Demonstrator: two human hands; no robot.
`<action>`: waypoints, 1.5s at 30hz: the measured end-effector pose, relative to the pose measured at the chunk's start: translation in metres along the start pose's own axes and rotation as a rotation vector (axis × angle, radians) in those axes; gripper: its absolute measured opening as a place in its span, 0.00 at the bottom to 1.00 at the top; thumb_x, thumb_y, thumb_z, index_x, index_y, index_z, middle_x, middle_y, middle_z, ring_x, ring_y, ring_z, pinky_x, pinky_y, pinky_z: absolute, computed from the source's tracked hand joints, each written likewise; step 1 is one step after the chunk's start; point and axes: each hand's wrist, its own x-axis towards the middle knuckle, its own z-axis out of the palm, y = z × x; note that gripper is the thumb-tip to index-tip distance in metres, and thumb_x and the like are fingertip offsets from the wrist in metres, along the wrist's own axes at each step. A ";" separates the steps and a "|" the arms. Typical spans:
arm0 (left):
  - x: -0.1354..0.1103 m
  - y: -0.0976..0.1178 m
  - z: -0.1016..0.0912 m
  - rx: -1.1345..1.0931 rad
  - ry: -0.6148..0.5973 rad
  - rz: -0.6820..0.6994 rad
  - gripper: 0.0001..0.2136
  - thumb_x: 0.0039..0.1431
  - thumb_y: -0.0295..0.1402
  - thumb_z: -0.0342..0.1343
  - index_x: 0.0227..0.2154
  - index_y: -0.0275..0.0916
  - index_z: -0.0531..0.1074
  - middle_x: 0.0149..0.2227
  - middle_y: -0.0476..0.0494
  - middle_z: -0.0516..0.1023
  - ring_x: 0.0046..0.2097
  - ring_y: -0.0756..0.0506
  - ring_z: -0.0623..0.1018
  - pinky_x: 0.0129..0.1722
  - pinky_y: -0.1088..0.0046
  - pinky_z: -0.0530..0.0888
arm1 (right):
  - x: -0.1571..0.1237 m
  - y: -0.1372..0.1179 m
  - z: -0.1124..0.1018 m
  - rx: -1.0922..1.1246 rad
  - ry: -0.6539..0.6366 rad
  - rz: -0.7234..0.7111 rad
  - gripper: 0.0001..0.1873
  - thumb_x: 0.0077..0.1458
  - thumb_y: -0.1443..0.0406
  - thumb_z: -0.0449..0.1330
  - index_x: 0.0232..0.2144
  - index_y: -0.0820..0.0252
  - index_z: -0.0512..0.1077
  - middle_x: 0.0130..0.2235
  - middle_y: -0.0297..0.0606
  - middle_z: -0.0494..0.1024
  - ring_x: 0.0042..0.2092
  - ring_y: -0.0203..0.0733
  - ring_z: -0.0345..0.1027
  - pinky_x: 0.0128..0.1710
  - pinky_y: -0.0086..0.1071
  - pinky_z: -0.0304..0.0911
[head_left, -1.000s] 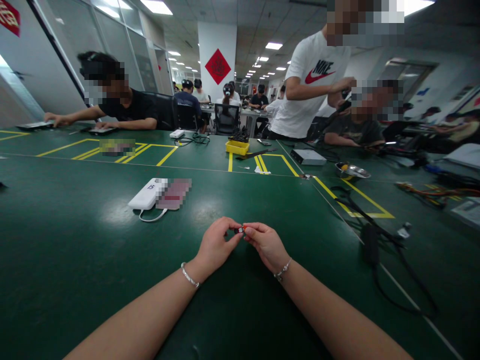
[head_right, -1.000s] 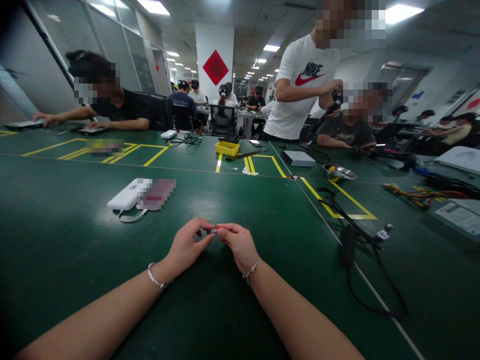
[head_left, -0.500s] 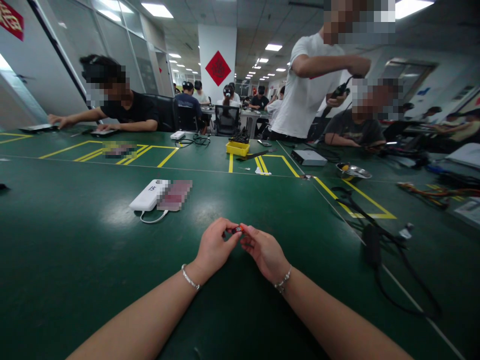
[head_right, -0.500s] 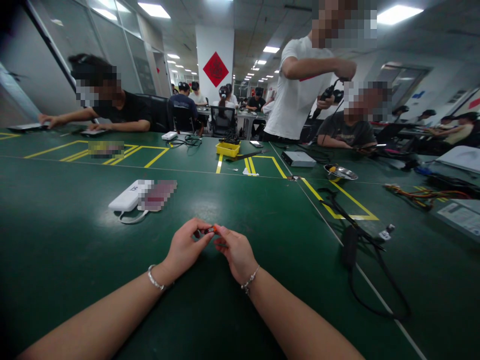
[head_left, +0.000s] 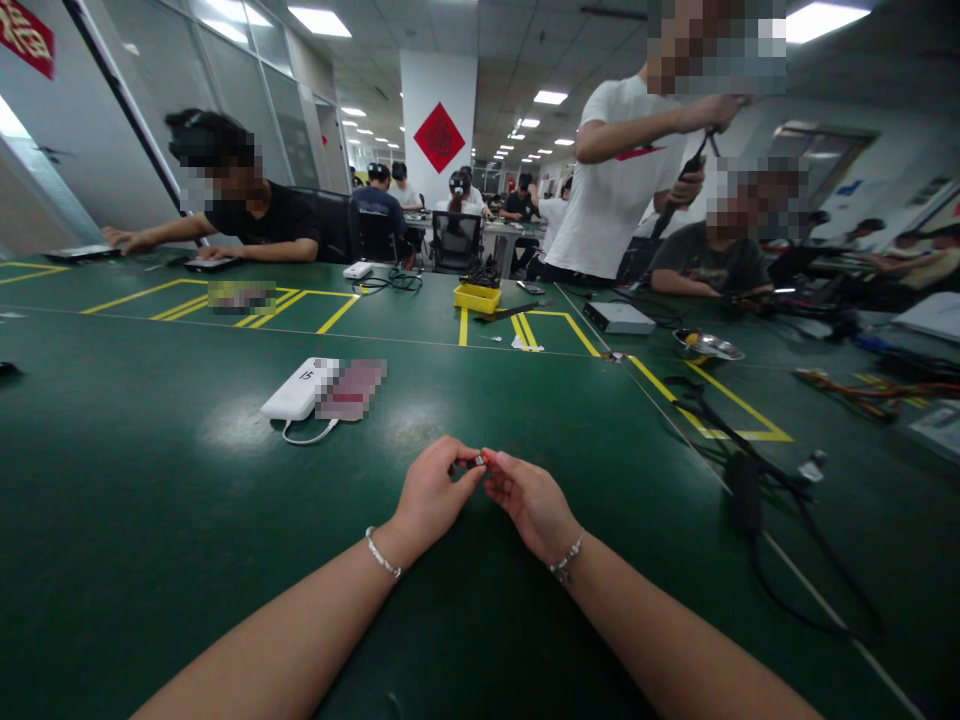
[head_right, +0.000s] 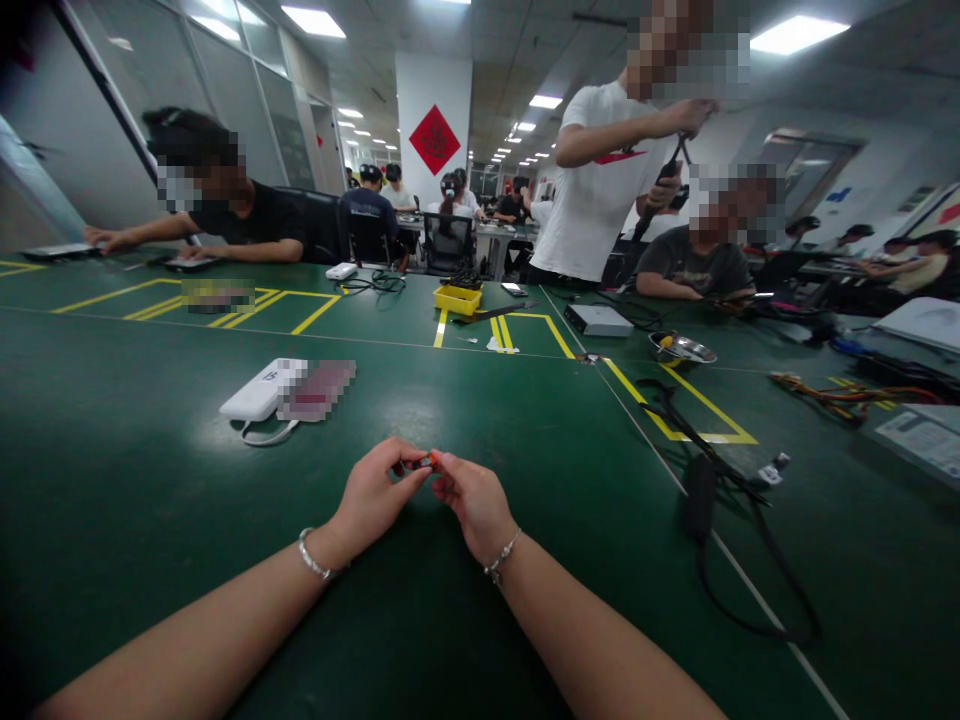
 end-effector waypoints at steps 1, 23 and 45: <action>0.000 0.000 0.000 -0.003 0.004 0.001 0.03 0.47 0.29 0.52 0.27 0.39 0.66 0.27 0.49 0.67 0.30 0.51 0.67 0.31 0.74 0.64 | 0.000 0.000 0.000 -0.003 -0.006 -0.002 0.12 0.40 0.60 0.59 0.28 0.62 0.73 0.28 0.36 0.72 0.28 0.31 0.61 0.31 0.29 0.56; 0.001 -0.001 0.000 -0.005 0.018 -0.025 0.03 0.46 0.29 0.53 0.27 0.39 0.67 0.26 0.50 0.67 0.29 0.51 0.67 0.29 0.74 0.64 | -0.001 -0.001 0.003 -0.044 -0.020 -0.002 0.15 0.38 0.60 0.60 0.30 0.62 0.72 0.30 0.38 0.73 0.29 0.32 0.62 0.31 0.29 0.57; 0.003 -0.001 0.001 -0.052 -0.164 -0.040 0.12 0.52 0.34 0.47 0.40 0.41 0.63 0.38 0.46 0.69 0.38 0.49 0.69 0.37 0.72 0.66 | 0.025 -0.028 -0.033 -0.366 0.200 -0.246 0.15 0.36 0.61 0.59 0.31 0.61 0.71 0.29 0.37 0.73 0.27 0.34 0.62 0.30 0.31 0.58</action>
